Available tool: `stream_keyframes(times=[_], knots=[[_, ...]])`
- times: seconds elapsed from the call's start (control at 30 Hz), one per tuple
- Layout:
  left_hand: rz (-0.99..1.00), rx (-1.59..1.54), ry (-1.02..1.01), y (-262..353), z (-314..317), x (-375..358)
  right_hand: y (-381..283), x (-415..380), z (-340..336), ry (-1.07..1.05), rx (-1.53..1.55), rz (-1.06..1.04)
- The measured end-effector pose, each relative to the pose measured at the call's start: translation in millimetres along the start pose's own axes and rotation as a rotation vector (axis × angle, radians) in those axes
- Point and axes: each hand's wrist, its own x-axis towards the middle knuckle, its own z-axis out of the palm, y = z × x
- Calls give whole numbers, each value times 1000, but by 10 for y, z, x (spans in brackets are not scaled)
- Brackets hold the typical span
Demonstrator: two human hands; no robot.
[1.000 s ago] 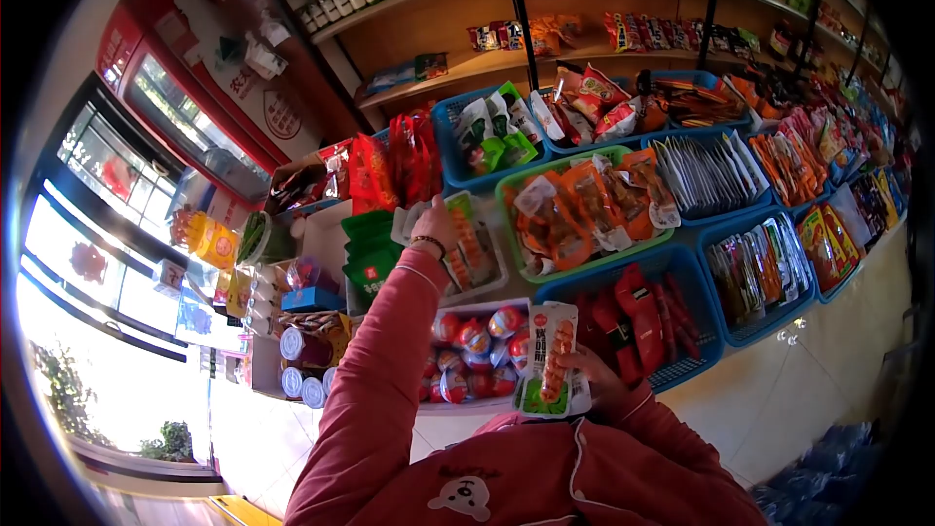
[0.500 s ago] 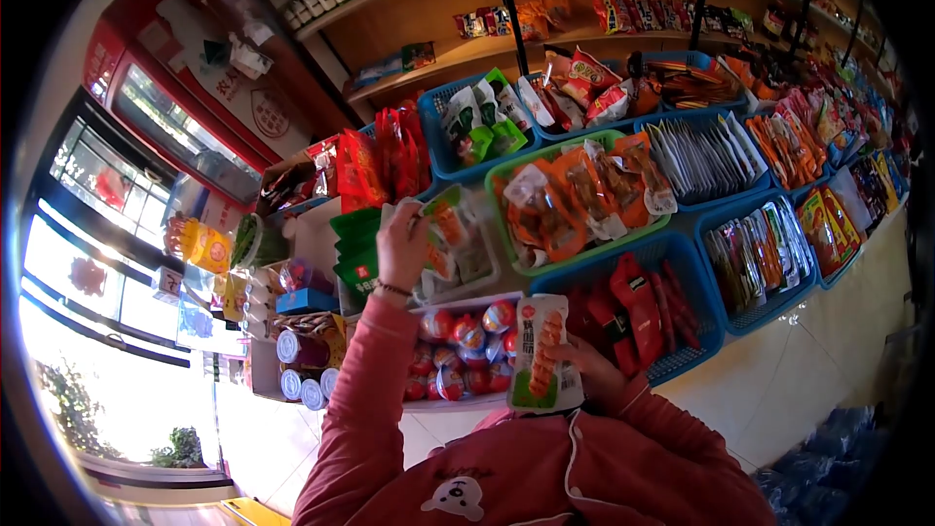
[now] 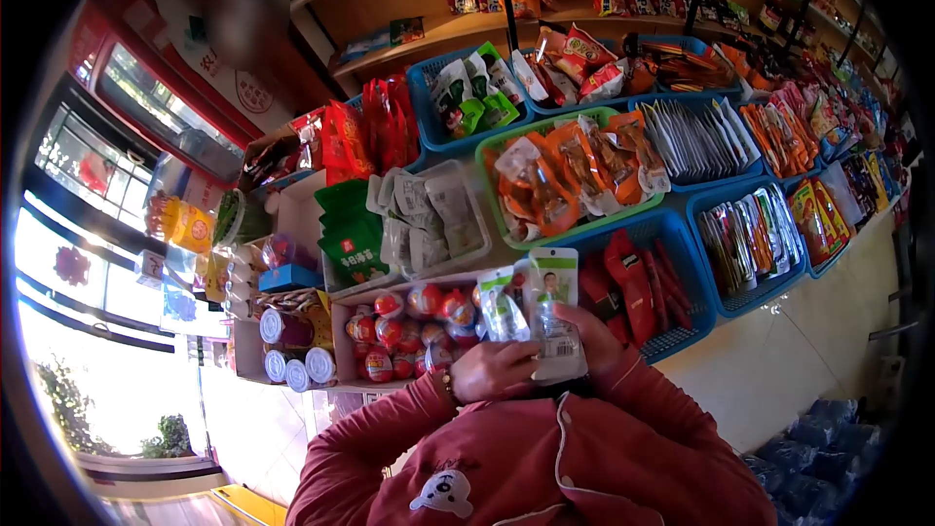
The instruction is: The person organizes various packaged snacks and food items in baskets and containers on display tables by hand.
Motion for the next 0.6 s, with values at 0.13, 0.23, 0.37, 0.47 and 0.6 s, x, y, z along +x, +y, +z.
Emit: stream_keyframes(times=[0.13,0.23,0.37,0.47,0.6], knots=[[-8,-164,33,-83,58,83,28,26,-59,-37,26,24],[-48,-344,92,-34,93,122,159,24,-156,-31,98,-3],[-170,-454,294,73,-166,212,162,-17,-140,-149,120,-31],[-372,-315,773,59,-350,211,194,71,-265,-50,43,18],[-201,-355,908,214,-556,359,186,59,-107,21,-118,-30]])
